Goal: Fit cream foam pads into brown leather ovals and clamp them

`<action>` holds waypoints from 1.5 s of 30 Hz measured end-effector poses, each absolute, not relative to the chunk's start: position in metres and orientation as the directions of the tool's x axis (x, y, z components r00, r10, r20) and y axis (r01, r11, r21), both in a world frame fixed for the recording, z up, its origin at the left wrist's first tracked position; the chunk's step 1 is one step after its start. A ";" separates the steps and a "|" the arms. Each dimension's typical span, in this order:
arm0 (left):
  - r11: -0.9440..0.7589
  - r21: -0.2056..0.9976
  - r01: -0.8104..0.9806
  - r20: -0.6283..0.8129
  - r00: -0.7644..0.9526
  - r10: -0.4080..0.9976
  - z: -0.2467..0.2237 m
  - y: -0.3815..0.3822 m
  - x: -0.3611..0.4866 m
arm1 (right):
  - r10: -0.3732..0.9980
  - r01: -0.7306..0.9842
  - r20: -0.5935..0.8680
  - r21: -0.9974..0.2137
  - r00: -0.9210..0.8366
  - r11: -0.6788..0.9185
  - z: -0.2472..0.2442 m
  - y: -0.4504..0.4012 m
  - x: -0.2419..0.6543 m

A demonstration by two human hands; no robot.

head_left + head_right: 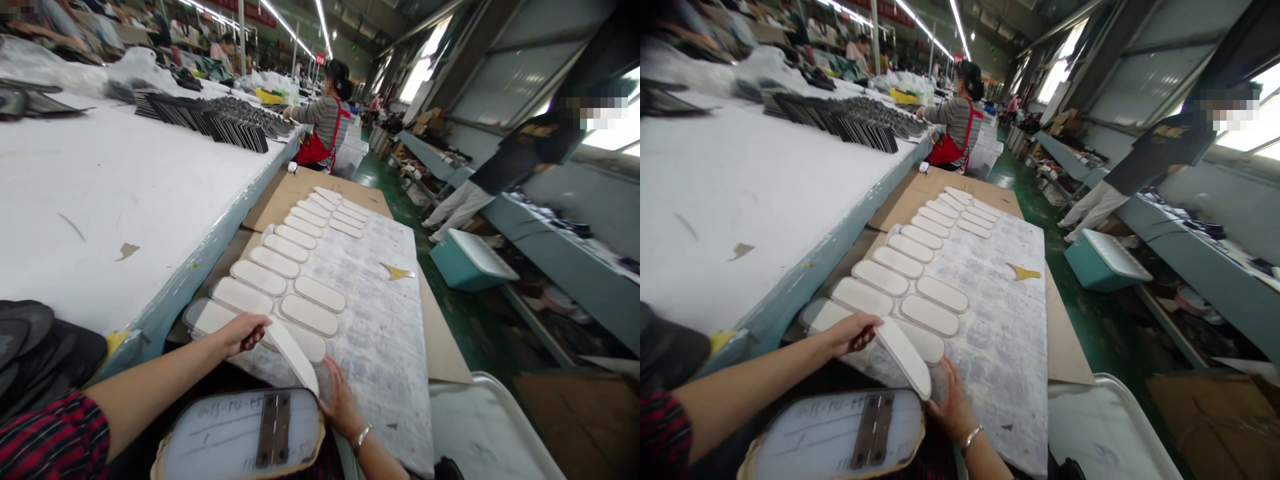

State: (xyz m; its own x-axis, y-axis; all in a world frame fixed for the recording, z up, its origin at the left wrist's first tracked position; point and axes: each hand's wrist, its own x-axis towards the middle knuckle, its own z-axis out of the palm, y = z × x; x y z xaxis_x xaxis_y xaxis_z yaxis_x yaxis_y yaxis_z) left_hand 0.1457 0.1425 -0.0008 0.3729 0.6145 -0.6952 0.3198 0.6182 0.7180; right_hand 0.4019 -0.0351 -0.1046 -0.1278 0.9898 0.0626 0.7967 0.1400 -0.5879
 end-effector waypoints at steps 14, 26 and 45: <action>0.551 0.834 0.005 -0.460 0.557 0.691 0.136 0.082 0.104 | 0.893 0.664 0.384 -0.609 -0.232 0.434 0.119 -0.001 0.418; 0.280 0.938 -0.202 -0.297 -0.056 0.953 0.067 -0.010 0.018 | 0.824 0.722 -0.200 -0.616 -0.529 0.314 0.086 -0.030 0.366; 0.539 0.817 -0.206 -0.552 -0.005 0.834 0.036 -0.057 0.067 | 0.752 0.679 -0.068 -0.489 -0.655 0.547 0.073 -0.016 0.342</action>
